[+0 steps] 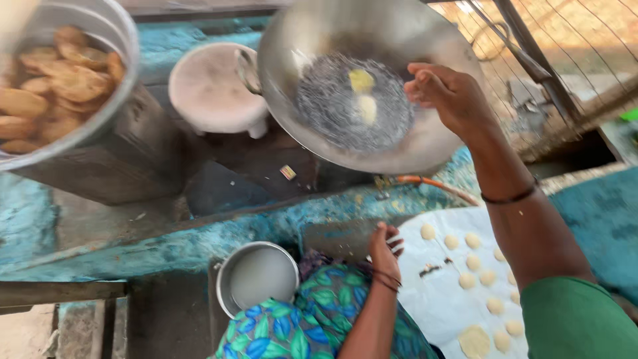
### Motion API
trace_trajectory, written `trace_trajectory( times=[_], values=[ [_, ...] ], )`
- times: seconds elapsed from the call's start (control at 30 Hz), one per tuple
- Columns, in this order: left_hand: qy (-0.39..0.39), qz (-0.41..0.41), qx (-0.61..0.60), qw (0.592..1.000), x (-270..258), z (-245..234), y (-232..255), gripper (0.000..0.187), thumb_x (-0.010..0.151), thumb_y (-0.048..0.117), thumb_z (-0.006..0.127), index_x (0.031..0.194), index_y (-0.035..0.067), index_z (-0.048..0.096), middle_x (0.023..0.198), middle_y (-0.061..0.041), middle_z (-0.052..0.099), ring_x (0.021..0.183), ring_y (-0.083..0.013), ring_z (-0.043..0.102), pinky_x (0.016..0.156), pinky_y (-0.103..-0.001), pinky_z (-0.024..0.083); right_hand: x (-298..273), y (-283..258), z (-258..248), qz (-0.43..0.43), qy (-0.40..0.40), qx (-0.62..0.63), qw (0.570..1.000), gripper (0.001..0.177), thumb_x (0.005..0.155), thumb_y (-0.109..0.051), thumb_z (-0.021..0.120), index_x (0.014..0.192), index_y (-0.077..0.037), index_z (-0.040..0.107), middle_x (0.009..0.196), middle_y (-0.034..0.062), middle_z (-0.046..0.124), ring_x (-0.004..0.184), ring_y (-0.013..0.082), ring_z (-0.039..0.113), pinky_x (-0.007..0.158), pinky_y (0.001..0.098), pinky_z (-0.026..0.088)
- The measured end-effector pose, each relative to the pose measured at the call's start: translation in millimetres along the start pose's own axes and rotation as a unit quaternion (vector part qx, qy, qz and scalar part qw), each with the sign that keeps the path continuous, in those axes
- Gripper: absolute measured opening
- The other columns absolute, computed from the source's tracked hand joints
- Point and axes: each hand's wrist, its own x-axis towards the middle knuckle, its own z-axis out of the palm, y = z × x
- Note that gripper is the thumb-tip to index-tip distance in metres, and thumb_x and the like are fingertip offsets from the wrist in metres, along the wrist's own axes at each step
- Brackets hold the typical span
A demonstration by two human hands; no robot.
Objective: The person flattens dough balls into discs and places them into hot oil to fry. They use a slotted spoon to turn the items and remove them when cooked, placing them into a metal container.
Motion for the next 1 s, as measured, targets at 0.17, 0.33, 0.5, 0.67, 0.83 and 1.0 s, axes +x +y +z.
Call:
trace_trajectory(
  times=[0.17,0.33,0.5,0.67,0.83,1.0],
  values=[
    [-0.049,0.053,-0.006,0.997,-2.2,-25.5,-2.2,0.042,0.094,0.06,0.065,0.092,0.017,0.067,0.085,0.004,0.065,0.078,-0.0131,0.062,0.066,-0.029,0.046,-209.2,60.2,-64.9,0.144,0.016,0.014,0.989,0.057,0.104,-0.035,0.064,0.146,0.002,0.055,0.114,0.0088,0.074,0.103,0.0141,0.071,0.086,0.0282,0.057],
    [-0.046,0.023,0.01,0.999,-35.2,-31.9,13.1,0.042,0.093,0.057,0.063,0.097,0.016,0.067,0.093,0.001,0.068,0.083,-0.0159,0.063,0.072,-0.032,0.049,-387.8,197.6,-55.6,0.291,0.039,-0.244,0.924,0.057,0.095,-0.029,0.074,0.144,-0.003,0.059,0.108,0.0237,0.073,0.098,0.0295,0.07,0.086,0.0397,0.053],
    [-0.05,0.033,0.033,0.998,-69.0,-22.1,29.0,0.041,0.094,0.055,0.064,0.098,0.015,0.067,0.093,0.0,0.068,0.084,-0.0174,0.064,0.073,-0.034,0.049,-515.5,270.6,11.9,0.3,0.035,-0.233,0.924,0.039,0.091,-0.023,0.071,0.127,-0.006,0.071,0.109,0.0191,0.074,0.103,0.0337,0.07,0.092,0.0403,0.054],
    [-0.058,0.055,0.031,0.996,-70.4,-30.0,33.3,0.041,0.094,0.055,0.064,0.096,0.015,0.067,0.093,0.0,0.067,0.085,-0.0175,0.064,0.074,-0.034,0.05,-522.0,277.9,50.8,0.281,0.038,-0.306,0.909,0.017,0.09,-0.015,0.069,0.103,-0.005,0.076,0.106,0.0172,0.071,0.104,0.0345,0.066,0.089,0.0424,0.054],
    [-0.064,0.045,0.012,0.997,-55.1,-41.7,21.5,0.042,0.097,0.058,0.059,0.092,0.016,0.067,0.088,0.002,0.065,0.081,-0.0154,0.062,0.071,-0.031,0.049,-519.7,280.6,37.6,0.357,-0.042,-0.281,0.89,0.019,0.09,-0.023,0.069,0.097,-0.008,0.077,0.103,0.0198,0.075,0.098,0.0346,0.073,0.088,0.0425,0.057],
    [-0.101,0.091,0.002,0.991,-41.0,-39.6,10.4,0.043,0.098,0.057,0.062,0.09,0.014,0.067,0.083,0.0,0.063,0.076,-0.0162,0.06,0.066,-0.03,0.047,-514.3,267.4,43.9,0.339,-0.04,-0.308,0.888,0.057,0.075,-0.036,0.073,0.127,-0.014,0.061,0.105,0.0215,0.072,0.1,0.0414,0.068,0.087,0.0493,0.054]
  ],
)
